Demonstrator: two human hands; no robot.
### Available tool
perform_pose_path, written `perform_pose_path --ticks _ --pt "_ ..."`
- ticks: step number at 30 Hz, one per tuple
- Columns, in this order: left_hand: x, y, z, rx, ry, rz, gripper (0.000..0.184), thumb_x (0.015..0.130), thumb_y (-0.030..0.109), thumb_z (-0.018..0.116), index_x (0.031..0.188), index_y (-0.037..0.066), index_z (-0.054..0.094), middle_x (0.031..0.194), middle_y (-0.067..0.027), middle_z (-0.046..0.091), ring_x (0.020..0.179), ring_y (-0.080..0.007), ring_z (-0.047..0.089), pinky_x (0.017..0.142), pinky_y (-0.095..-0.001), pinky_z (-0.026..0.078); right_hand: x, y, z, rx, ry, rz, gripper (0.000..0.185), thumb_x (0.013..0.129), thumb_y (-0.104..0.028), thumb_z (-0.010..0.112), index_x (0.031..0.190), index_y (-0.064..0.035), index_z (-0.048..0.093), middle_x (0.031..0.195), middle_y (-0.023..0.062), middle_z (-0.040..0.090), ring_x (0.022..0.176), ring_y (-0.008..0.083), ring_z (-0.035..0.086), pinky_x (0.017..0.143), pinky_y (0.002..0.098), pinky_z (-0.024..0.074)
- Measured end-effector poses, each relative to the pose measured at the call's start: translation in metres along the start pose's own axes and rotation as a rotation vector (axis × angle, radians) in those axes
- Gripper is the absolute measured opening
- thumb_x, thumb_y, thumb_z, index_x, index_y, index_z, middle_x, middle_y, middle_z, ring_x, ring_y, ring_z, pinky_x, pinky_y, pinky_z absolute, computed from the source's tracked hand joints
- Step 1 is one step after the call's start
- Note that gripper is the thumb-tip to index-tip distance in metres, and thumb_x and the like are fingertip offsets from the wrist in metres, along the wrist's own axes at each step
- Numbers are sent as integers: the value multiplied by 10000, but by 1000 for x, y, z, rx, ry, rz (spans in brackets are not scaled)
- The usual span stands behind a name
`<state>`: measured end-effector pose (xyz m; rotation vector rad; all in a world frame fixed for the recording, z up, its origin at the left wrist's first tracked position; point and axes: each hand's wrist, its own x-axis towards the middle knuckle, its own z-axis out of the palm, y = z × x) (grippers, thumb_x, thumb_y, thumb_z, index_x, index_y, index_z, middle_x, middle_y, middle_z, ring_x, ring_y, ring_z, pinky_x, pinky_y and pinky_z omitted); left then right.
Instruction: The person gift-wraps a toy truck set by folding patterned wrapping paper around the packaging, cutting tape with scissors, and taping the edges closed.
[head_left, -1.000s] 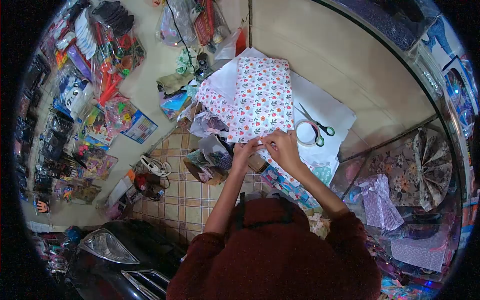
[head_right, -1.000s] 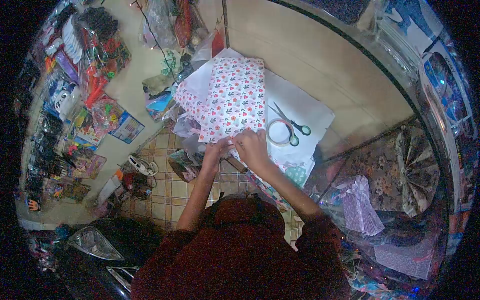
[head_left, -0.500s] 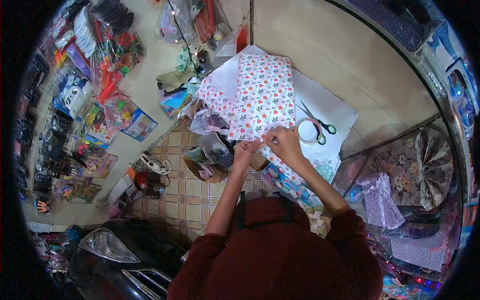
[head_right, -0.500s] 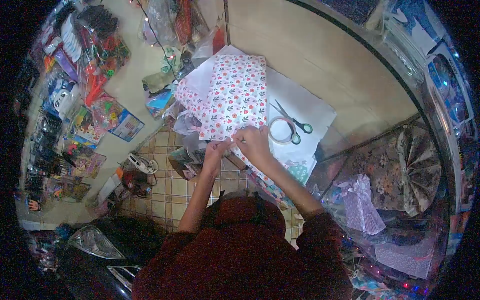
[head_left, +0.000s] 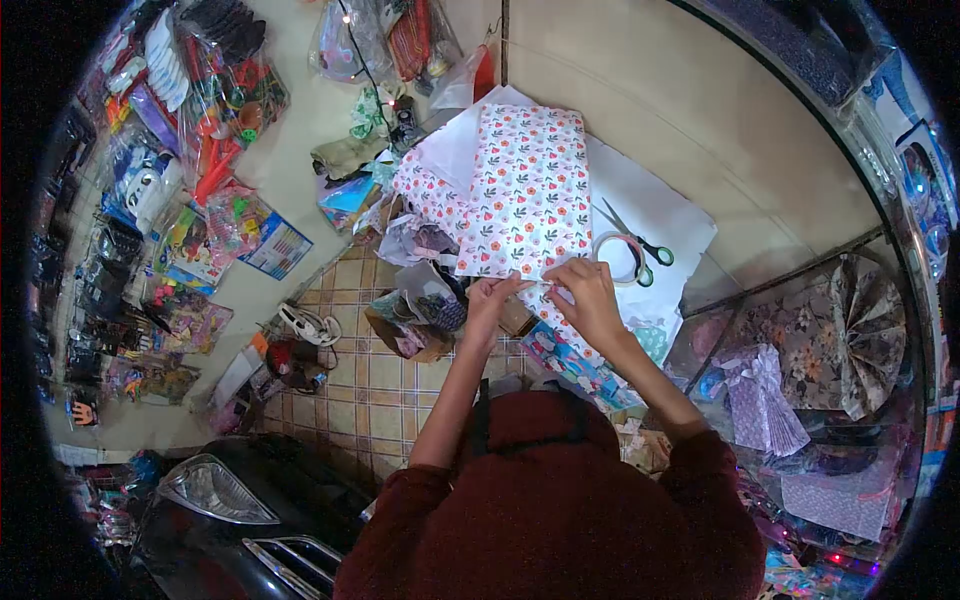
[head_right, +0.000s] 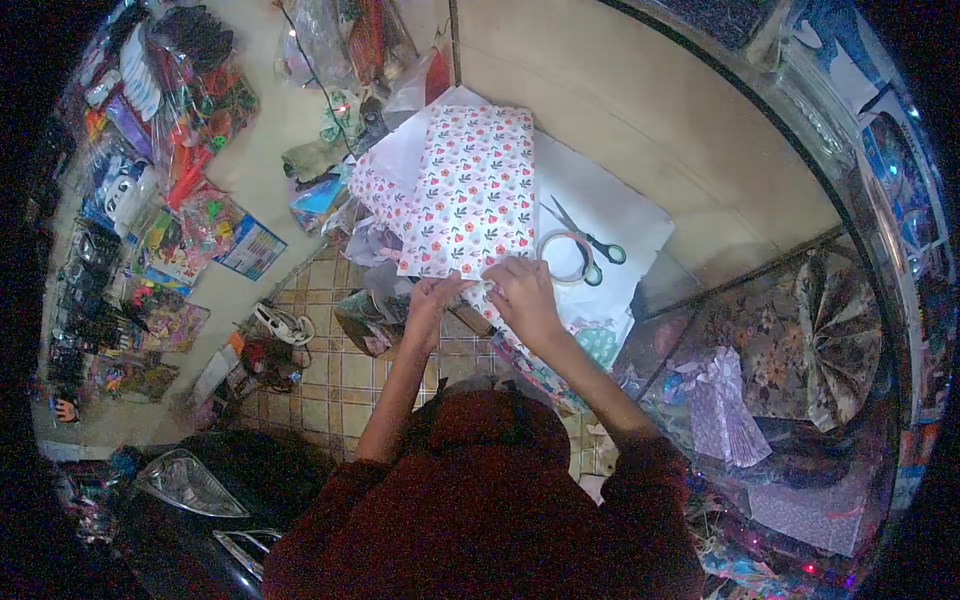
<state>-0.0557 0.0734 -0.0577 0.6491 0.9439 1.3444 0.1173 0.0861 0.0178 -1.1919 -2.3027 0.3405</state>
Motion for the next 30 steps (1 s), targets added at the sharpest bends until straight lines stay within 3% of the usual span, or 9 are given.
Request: perform_pose_path --ticks 4,7,14,17,21,30 --pt "-4 4 3 -44 18 29 256 862 211 618 907 -41 625 880 -130 672 821 -160 646 769 -291 456 -8 13 -9 35 31 -80 217 734 -81 667 946 -83 620 931 71 560 940 251 529 813 358 358" --pt "-10 16 9 113 -77 -102 333 869 276 608 963 -43 619 894 -137 672 847 -185 656 745 -287 472 -10 22 -12 97 6 -127 226 746 -65 654 966 -59 606 952 93 556 955 277 526 823 369 385" --pt "-14 0 45 207 -76 -102 469 845 388 629 999 -55 615 894 -134 672 805 -178 662 695 -245 478 -8 28 -19 201 -25 -179 249 748 -31 644 989 -22 581 1032 130 548 1003 315 523 854 384 423" --pt "-12 -1 48 121 -40 -82 374 839 329 656 918 -36 639 849 -118 675 729 -152 664 608 -210 484 -13 26 -23 179 -27 -167 253 745 -26 646 989 -21 579 1067 134 543 1028 316 517 875 379 424" --pt "-2 -5 45 109 -4 -116 380 822 315 674 905 -53 634 829 -126 667 735 -162 665 647 -229 506 -24 32 -18 129 51 -193 274 748 -42 648 1010 -31 570 1094 131 544 1057 310 509 895 374 418" --pt "-2 -2 55 36 38 -89 337 793 246 701 885 -71 631 820 -141 660 767 -203 675 667 -251 521 -24 33 -23 59 -9 -185 357 779 -108 626 1117 -47 530 1092 133 538 1035 317 506 904 402 391"
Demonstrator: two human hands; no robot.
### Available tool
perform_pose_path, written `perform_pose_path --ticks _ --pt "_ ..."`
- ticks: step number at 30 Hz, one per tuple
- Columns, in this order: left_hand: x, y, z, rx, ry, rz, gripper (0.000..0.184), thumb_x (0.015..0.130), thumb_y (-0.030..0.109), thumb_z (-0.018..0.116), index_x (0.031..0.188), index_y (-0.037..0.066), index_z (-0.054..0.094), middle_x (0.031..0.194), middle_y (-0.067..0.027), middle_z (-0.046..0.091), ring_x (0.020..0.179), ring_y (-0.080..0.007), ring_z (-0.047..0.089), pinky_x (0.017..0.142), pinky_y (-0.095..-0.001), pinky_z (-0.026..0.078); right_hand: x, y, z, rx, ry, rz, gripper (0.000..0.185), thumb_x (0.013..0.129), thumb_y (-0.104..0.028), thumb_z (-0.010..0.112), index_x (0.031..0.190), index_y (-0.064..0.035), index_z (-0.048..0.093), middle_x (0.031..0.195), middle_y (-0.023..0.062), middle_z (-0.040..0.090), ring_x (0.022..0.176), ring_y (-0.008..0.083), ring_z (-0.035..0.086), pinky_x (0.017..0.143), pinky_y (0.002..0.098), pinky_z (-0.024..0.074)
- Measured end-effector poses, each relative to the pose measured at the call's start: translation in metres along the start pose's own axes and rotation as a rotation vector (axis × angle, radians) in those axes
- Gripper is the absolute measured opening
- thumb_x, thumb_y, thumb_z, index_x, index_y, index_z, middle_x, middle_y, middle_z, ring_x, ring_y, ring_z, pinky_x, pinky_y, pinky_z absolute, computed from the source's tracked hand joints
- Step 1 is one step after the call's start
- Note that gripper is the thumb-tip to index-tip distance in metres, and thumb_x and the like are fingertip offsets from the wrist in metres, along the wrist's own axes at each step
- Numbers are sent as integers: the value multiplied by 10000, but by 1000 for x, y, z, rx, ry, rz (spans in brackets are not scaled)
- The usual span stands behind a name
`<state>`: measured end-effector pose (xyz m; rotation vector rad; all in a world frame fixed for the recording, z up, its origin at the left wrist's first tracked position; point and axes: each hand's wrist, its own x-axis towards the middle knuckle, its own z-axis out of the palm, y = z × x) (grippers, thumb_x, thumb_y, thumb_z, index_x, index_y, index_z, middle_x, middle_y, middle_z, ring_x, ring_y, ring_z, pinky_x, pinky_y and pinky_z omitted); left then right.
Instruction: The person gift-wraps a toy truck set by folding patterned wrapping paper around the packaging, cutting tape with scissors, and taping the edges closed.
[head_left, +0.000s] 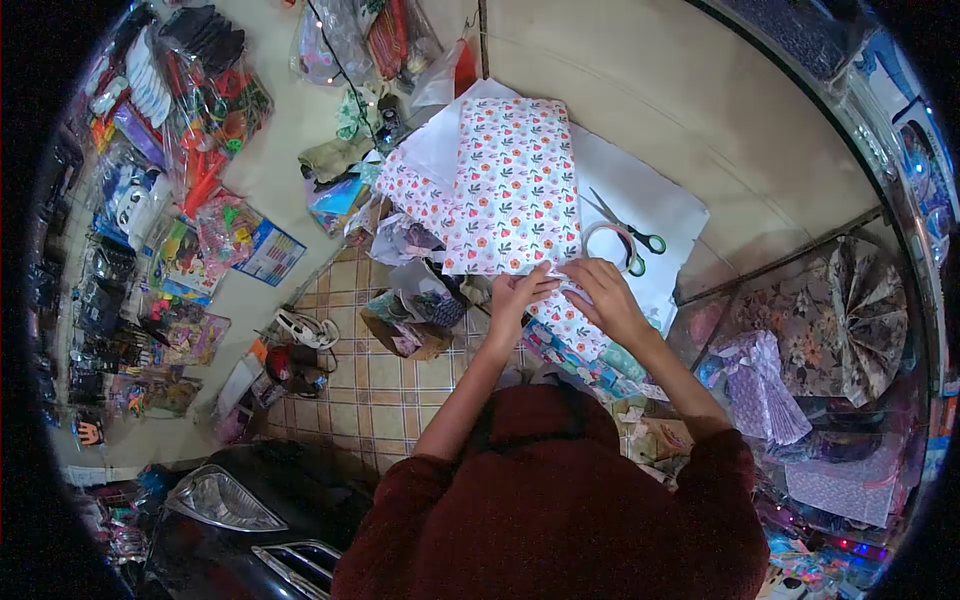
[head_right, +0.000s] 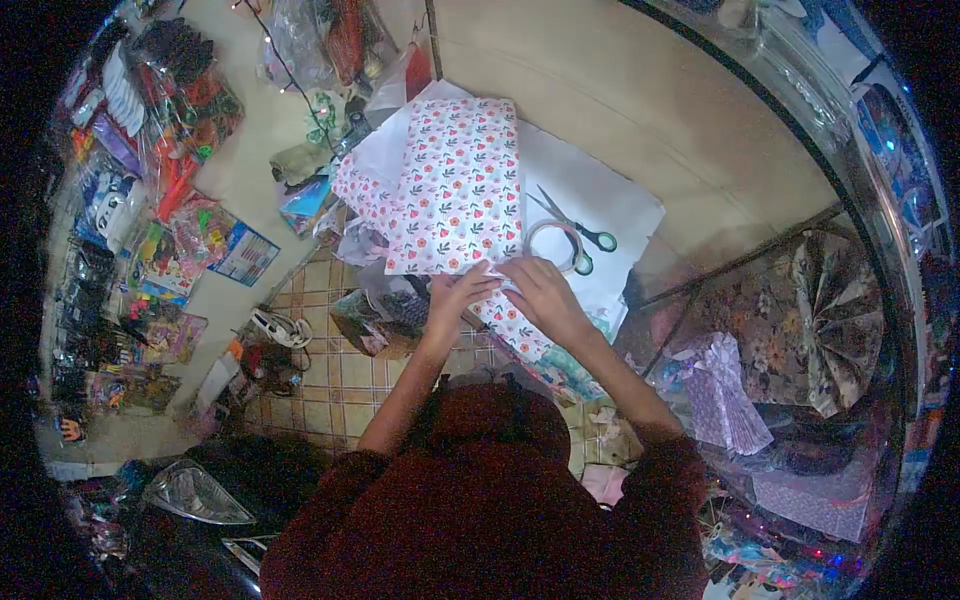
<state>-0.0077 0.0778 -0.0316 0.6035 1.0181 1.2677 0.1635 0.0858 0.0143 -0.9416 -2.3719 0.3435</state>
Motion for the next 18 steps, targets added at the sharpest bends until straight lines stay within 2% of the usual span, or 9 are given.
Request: perform_pose_path --ticks 3,11,18 --pt "1 -2 -1 -6 -1 4 305 791 230 701 887 -53 640 817 -126 665 760 -197 677 651 -244 512 1 4 4 -70 32 -38 334 759 -110 657 1076 -49 571 1033 114 555 981 284 527 851 376 412" --pt "4 -8 -1 11 59 20 206 790 180 691 867 -8 660 803 -96 674 728 -173 678 606 -223 475 3 10 7 -95 31 -66 289 731 -118 677 988 -30 576 976 108 546 944 274 530 825 372 417" --pt "4 -8 2 48 86 4 209 792 209 698 856 13 666 760 -83 678 713 -148 672 610 -215 468 4 10 11 -128 108 -73 247 711 -111 707 913 -27 592 947 101 563 888 279 540 781 368 429"
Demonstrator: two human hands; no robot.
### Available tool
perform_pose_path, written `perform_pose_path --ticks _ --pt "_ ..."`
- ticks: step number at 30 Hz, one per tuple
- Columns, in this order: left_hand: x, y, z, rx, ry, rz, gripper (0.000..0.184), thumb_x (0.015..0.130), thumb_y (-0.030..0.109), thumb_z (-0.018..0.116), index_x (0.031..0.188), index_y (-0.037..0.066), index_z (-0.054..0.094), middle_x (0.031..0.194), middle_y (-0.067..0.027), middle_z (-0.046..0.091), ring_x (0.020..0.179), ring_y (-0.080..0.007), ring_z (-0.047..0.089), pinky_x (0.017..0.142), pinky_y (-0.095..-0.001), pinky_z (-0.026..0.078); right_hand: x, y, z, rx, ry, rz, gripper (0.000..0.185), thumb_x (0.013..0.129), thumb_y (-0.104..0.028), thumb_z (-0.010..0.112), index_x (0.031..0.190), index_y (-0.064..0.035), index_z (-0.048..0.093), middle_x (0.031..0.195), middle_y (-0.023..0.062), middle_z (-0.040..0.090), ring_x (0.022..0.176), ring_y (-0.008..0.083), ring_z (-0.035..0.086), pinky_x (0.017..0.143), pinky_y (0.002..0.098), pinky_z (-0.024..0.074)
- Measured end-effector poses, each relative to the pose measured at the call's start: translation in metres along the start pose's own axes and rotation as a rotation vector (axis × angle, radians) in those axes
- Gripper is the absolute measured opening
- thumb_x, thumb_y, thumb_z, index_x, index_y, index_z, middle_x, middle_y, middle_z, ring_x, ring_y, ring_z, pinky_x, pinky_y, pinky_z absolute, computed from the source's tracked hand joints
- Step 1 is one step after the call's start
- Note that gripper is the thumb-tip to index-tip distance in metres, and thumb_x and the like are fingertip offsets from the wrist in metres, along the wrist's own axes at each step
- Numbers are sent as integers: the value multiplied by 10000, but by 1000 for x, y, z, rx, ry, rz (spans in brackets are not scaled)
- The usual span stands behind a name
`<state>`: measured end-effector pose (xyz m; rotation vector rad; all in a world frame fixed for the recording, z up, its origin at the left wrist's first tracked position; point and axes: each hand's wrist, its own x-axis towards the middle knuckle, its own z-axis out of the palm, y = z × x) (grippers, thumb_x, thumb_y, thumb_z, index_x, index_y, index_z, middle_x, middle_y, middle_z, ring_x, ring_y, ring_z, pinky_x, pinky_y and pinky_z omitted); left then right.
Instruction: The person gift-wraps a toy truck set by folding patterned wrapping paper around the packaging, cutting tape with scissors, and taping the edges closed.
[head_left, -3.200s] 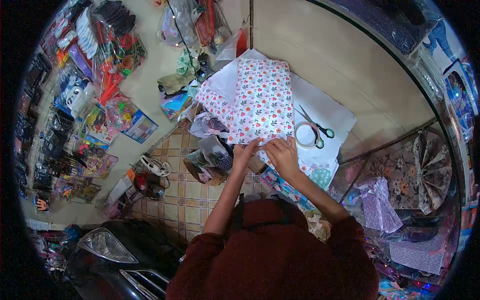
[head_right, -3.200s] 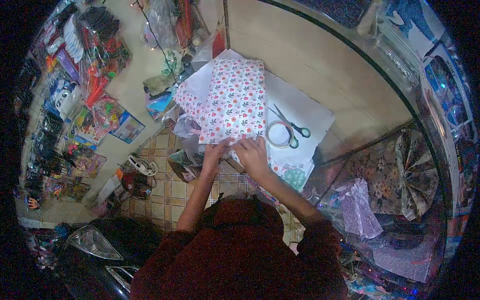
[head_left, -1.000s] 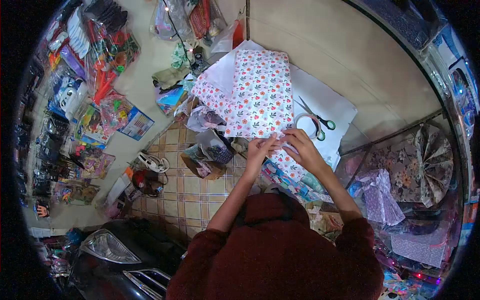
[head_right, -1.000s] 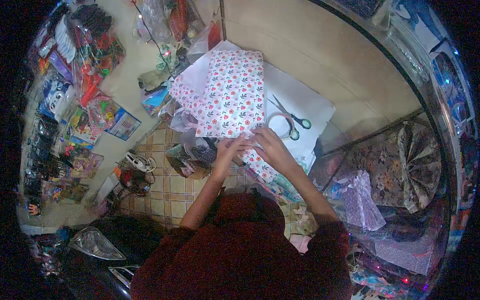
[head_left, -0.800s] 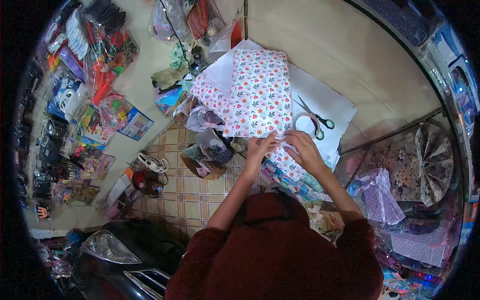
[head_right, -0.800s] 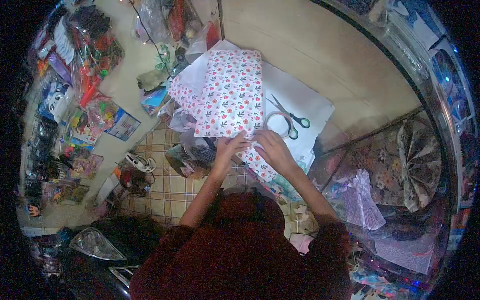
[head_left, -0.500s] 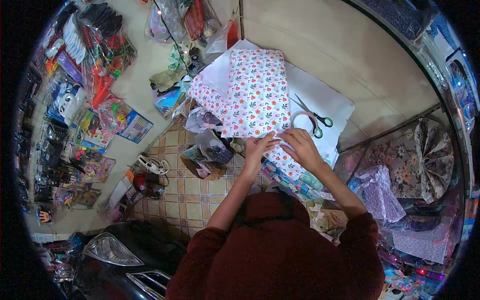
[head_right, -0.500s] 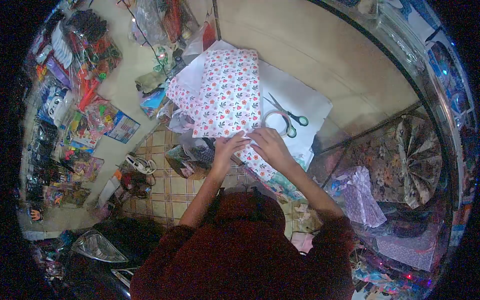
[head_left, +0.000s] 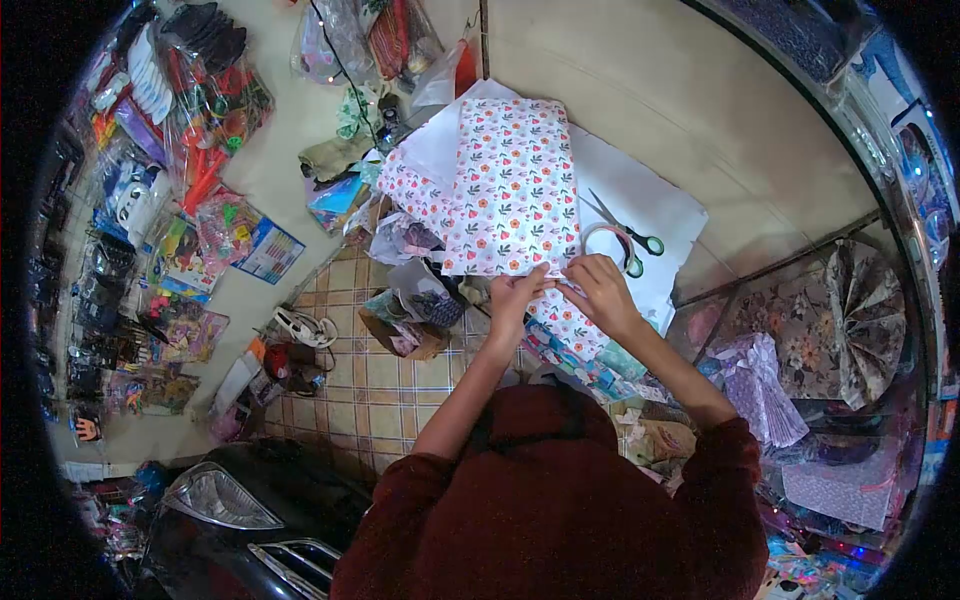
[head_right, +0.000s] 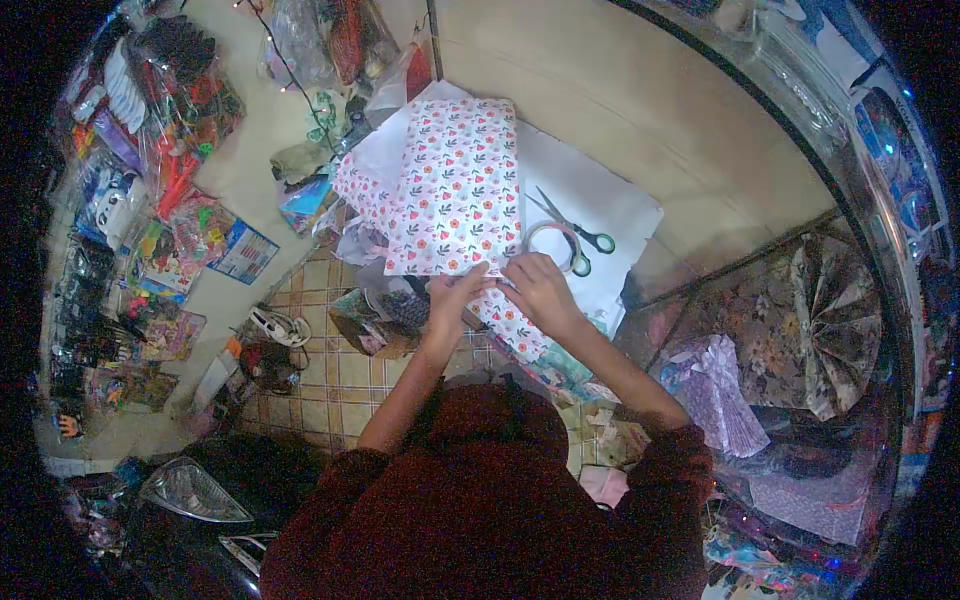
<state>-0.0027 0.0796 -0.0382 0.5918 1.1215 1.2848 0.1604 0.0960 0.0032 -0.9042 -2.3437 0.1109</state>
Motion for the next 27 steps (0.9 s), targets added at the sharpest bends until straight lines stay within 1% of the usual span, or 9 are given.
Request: perform_pose_path --ticks 3,6,11,14,17,18,21,24,27 --pt "1 -1 0 10 4 0 213 793 219 699 855 18 666 769 -84 680 714 -146 671 614 -221 466 1 0 0 1 16 0 239 713 -107 705 908 -29 593 941 97 563 879 279 539 778 368 428" --pt "-1 1 2 9 22 -2 214 794 221 697 863 23 659 783 -84 681 720 -154 671 626 -236 466 -1 0 1 17 -6 9 245 743 -130 670 934 -24 558 938 111 544 902 289 530 819 384 415" --pt "2 -1 -1 -6 -5 -27 224 792 217 696 890 25 635 793 -88 680 740 -169 672 648 -259 465 -1 3 -1 -60 22 -59 213 749 -124 664 920 -42 567 908 87 557 869 251 547 795 366 417" --pt "3 -2 -1 -11 28 -26 232 786 215 700 896 23 629 795 -93 679 727 -175 673 637 -254 466 -6 7 1 -116 20 -88 180 747 -125 664 893 -53 587 910 71 585 849 217 565 775 347 416" --pt "6 -1 -4 28 -19 -50 375 771 222 710 974 -55 559 827 -146 662 772 -224 671 669 -296 501 -8 10 2 -134 49 -123 144 743 -135 682 851 -60 625 915 57 630 811 187 595 734 343 414" --pt "5 -1 -3 22 -9 -44 378 765 224 715 967 -55 560 819 -145 661 764 -223 671 665 -294 501 -8 11 1 -137 65 -138 133 742 -140 691 837 -62 639 914 54 647 794 178 607 717 345 413" --pt "3 0 -1 10 25 -11 380 748 227 731 944 -52 563 795 -142 657 742 -218 669 655 -291 499 -11 11 0 -161 23 -127 122 739 -156 671 824 -72 649 1003 31 645 875 141 590 759 326 391" --pt "4 -3 -3 10 45 42 371 735 221 741 921 -45 562 783 -135 652 722 -207 665 652 -294 490 -7 8 -6 -188 -28 -149 124 758 -171 655 842 -81 656 986 20 641 881 139 579 770 334 363" --pt "5 -3 -5 17 36 63 361 730 218 745 902 -41 561 782 -131 648 712 -201 660 648 -301 481 -5 3 -9 -128 -84 -49 127 780 -176 632 856 -75 643 977 25 615 899 155 549 782 348 335"
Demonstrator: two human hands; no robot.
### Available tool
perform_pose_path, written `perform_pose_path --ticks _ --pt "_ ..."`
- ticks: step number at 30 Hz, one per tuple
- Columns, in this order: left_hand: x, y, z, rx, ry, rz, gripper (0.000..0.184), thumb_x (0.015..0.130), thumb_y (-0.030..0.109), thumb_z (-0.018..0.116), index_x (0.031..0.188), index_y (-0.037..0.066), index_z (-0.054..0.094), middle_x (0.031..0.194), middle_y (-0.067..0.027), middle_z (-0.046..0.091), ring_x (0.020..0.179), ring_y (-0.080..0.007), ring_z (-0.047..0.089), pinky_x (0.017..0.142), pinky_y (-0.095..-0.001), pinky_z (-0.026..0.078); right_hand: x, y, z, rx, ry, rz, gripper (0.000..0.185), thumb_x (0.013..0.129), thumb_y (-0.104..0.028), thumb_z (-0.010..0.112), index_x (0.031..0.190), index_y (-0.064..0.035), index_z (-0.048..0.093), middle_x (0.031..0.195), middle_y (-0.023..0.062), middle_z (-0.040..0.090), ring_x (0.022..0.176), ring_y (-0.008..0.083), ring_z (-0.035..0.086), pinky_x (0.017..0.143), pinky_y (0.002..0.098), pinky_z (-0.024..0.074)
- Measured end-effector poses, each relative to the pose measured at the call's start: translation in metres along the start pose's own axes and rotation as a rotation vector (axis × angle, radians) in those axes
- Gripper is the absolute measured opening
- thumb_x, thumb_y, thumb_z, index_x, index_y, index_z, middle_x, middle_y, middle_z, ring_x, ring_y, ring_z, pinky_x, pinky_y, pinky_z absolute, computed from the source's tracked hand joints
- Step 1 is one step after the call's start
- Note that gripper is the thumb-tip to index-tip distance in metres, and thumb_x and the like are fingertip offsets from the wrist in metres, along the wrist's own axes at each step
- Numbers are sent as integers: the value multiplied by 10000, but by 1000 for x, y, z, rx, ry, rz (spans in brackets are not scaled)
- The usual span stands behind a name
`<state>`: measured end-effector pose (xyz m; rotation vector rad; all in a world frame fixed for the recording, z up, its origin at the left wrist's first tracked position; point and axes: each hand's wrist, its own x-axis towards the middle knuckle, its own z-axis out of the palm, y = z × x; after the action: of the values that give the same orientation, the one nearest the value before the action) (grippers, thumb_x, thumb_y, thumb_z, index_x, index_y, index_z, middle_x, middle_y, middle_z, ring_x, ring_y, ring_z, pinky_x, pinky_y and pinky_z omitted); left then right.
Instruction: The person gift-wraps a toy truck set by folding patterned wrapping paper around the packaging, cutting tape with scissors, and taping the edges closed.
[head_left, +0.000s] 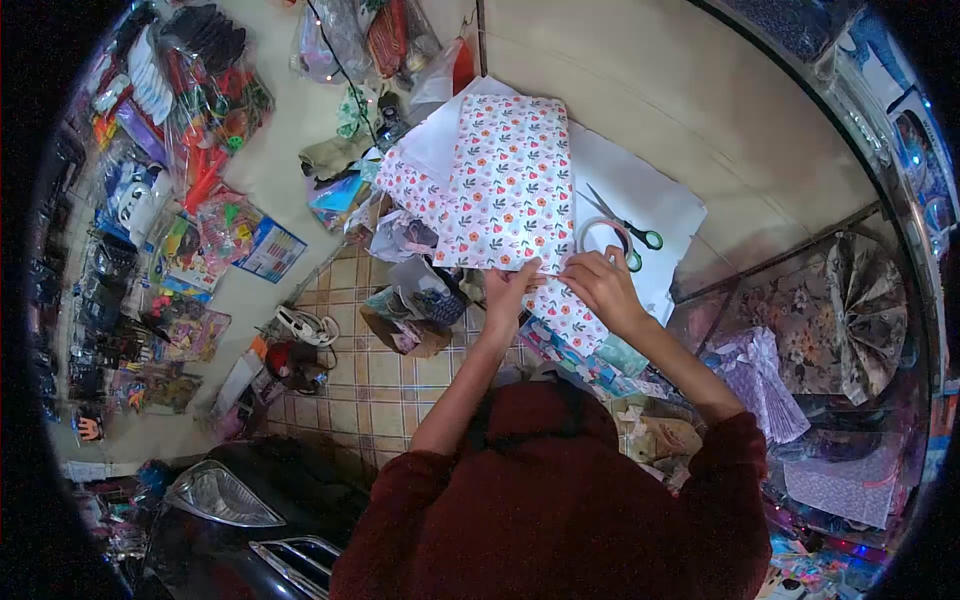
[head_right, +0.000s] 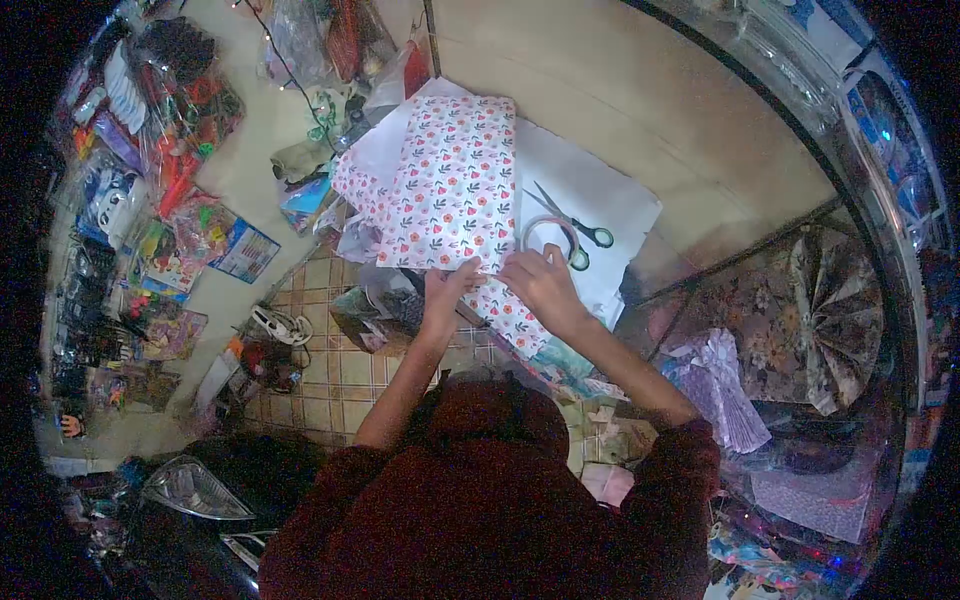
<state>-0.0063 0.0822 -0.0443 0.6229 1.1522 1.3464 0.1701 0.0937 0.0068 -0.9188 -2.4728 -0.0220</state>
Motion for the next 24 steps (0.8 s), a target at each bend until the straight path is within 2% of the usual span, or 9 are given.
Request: perform_pose_path --ticks 3,6,14,17,24 --pt "-4 7 3 15 -2 10 359 731 225 743 890 -40 561 777 -127 643 704 -201 657 650 -306 478 3 -6 -3 40 -49 132 124 794 -163 615 870 -65 617 969 39 574 913 188 508 776 364 322" --pt "-6 6 2 27 -3 31 363 736 235 738 888 -41 557 780 -125 638 703 -204 655 660 -308 484 5 -10 -3 14 -39 158 113 794 -132 602 876 -55 592 959 62 543 909 223 482 772 376 314" --pt "-3 3 -1 -2 -31 0 391 740 233 731 929 -56 547 796 -126 634 714 -208 652 696 -307 496 8 -25 1 -30 2 258 126 774 -97 601 885 -44 580 941 78 524 891 248 469 758 387 317" --pt "-2 -1 0 -14 -6 75 206 784 173 686 874 -7 642 731 -69 663 651 -151 660 574 -234 482 7 -27 4 -75 -8 284 133 777 -94 599 897 -42 576 951 82 518 899 254 465 763 391 318" --pt "0 2 -8 -35 -73 55 227 777 130 695 936 -9 613 818 -72 669 695 -151 665 585 -235 484 7 -32 5 -109 55 307 137 788 -106 602 902 -34 576 996 94 491 911 258 461 759 388 318"
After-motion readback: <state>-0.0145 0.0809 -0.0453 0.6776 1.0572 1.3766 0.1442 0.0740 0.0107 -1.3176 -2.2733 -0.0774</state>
